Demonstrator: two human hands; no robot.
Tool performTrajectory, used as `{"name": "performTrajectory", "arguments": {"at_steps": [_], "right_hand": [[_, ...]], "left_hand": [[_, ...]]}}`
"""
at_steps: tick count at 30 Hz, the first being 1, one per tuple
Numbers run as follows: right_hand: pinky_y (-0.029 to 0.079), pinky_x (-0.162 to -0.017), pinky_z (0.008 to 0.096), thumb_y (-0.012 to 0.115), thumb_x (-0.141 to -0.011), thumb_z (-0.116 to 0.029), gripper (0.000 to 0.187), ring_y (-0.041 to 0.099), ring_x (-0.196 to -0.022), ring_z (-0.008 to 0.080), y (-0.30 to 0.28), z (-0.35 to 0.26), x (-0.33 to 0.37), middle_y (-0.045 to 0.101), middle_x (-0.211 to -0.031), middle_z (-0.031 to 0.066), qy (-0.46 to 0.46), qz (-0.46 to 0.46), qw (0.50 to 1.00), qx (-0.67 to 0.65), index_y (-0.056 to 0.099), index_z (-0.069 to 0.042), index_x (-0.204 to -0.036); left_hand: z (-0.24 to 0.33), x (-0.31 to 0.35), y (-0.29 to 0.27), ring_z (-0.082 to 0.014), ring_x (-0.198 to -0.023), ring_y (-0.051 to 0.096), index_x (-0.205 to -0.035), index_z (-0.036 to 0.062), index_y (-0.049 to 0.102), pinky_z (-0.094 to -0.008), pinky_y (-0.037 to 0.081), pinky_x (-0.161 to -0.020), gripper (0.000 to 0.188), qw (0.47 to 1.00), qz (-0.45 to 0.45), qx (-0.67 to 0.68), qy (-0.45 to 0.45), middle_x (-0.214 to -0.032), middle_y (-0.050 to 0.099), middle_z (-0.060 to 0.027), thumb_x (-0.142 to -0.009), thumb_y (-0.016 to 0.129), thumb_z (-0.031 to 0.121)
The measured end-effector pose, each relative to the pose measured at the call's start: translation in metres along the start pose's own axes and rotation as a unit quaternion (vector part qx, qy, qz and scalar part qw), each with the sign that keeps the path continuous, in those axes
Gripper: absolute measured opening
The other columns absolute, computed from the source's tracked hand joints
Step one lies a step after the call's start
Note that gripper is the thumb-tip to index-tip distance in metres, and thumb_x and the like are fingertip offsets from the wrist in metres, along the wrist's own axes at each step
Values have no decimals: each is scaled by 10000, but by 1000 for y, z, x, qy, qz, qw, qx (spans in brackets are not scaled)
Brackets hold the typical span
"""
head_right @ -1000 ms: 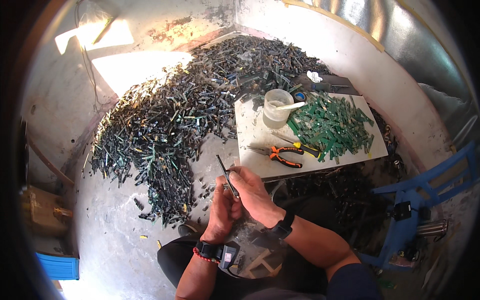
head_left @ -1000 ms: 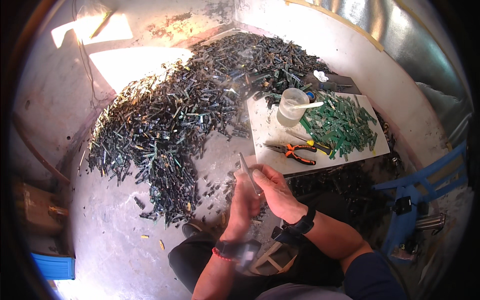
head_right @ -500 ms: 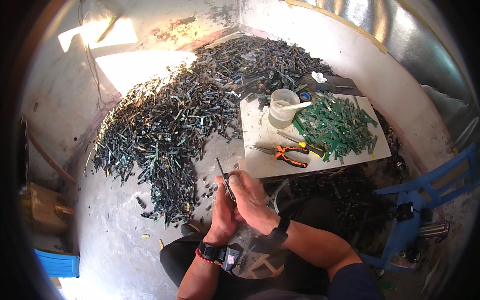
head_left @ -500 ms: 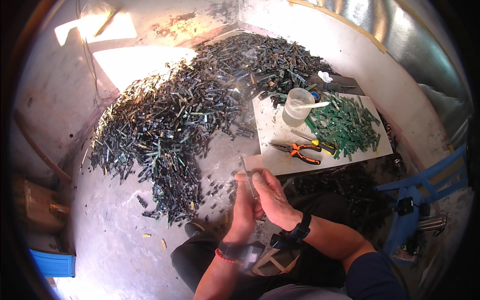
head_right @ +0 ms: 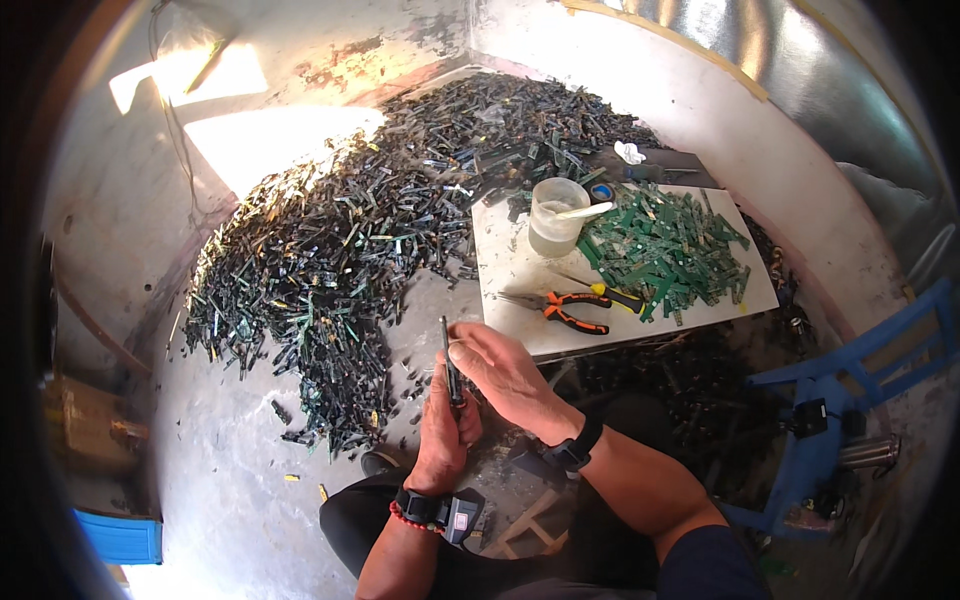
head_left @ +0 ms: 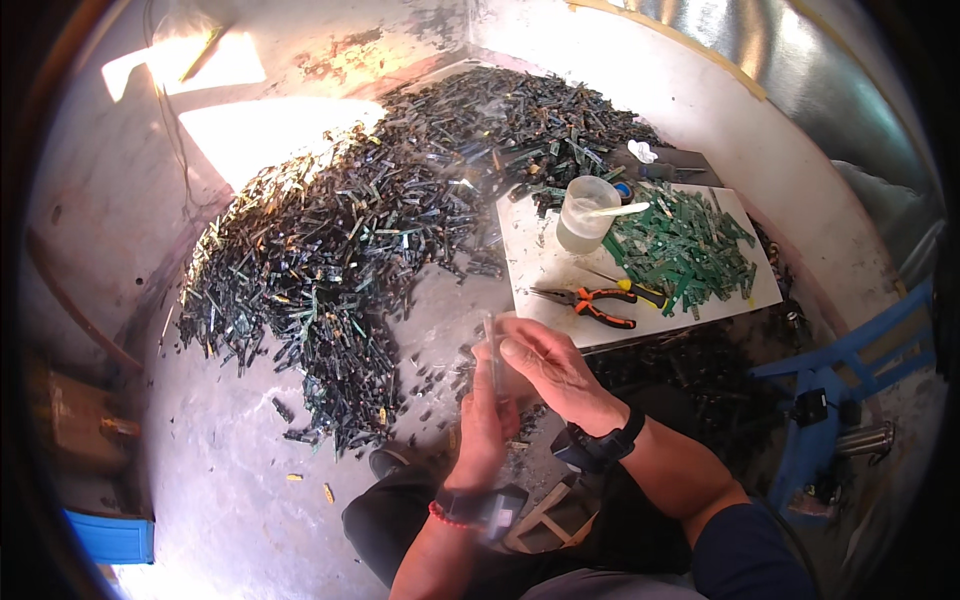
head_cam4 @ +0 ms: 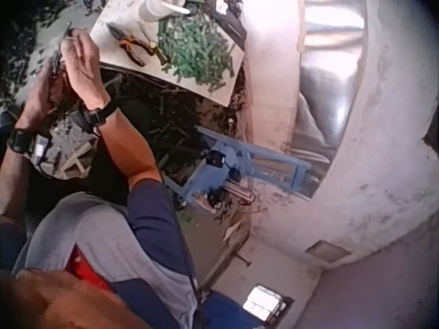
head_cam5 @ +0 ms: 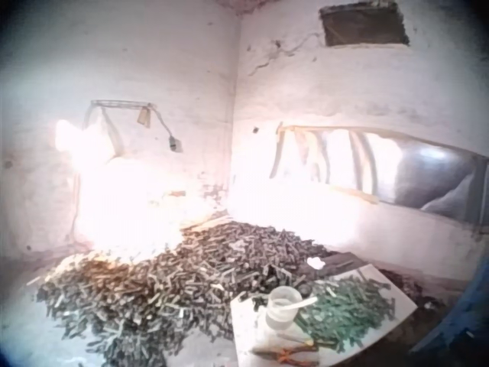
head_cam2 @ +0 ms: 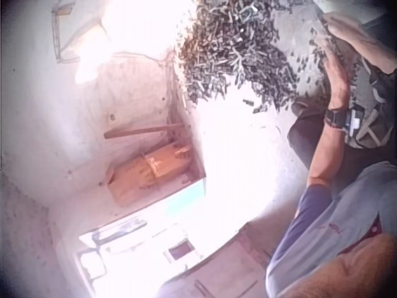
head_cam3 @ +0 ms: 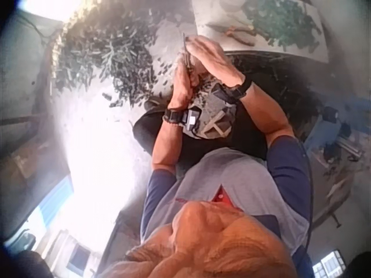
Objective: The person uses pliers and a screwdriver to remove components from green circuit boards. They repeatedly pry off parts and place the processed boards on a nearby table.
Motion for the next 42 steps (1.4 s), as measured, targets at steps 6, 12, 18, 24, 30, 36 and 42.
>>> {"name": "performTrajectory", "arguments": {"at_steps": [6,12,18,24,30,36,42], "right_hand": [[459,-757,238,517,-982,-239,316,562,-841,96,-11,0,-5,636,-989,73,84,-17,994,65,548,34,-1140],[465,-714,243,500,-980,-181,256,546,-808,86,-1,19,2,623,-975,65,124,-24,990,-60,585,25,-1106],[452,-632,204,479,-965,-92,256,528,-776,70,-17,12,-4,593,-939,40,91,-29,995,-12,574,43,-1160],[458,-601,209,465,-930,-50,260,536,-683,71,-20,5,-3,607,-824,46,108,-41,993,35,589,52,-1134],[469,-595,217,459,-918,-37,260,544,-645,80,-15,5,-4,617,-776,47,104,-44,993,34,589,56,-1122],[493,-636,208,502,-926,-22,222,598,-695,87,-15,8,-7,643,-823,54,99,-74,992,25,615,31,-1109],[505,-651,231,447,-882,13,225,597,-700,104,-12,-2,-4,627,-802,67,94,-92,991,9,603,61,-1036]], "left_hand": [[-13,0,-3,-69,-435,277,-753,130,487,-230,217,-404,477,999,3,13,-33,-554,358,38,-983,352,526],[-9,0,3,-84,-439,280,-717,121,466,-233,221,-418,500,992,18,122,-32,-531,345,35,-970,357,539],[-14,-3,-12,-100,-428,272,-629,128,389,-267,218,-411,520,995,35,90,-37,-499,311,26,-963,386,527],[-12,-2,-15,-99,-411,253,-625,132,369,-268,218,-409,520,995,49,83,-38,-496,295,28,-964,387,527],[-12,-2,-14,-100,-412,255,-618,137,350,-269,220,-409,528,994,25,102,-29,-496,292,33,-962,383,537],[-16,-2,-17,-111,-405,231,-591,138,336,-268,200,-405,540,995,26,85,-36,-475,265,24,-960,373,530],[-16,4,-10,-118,-399,204,-574,144,320,-273,186,-399,518,991,17,103,-87,-467,246,23,-963,356,485]]}}
Point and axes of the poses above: each hand's wrist, its own x-axis away from the middle knuckle, its own y-axis out of the palm, z = x × y, the point moved 10 cm from there along -x, towards the middle knuckle
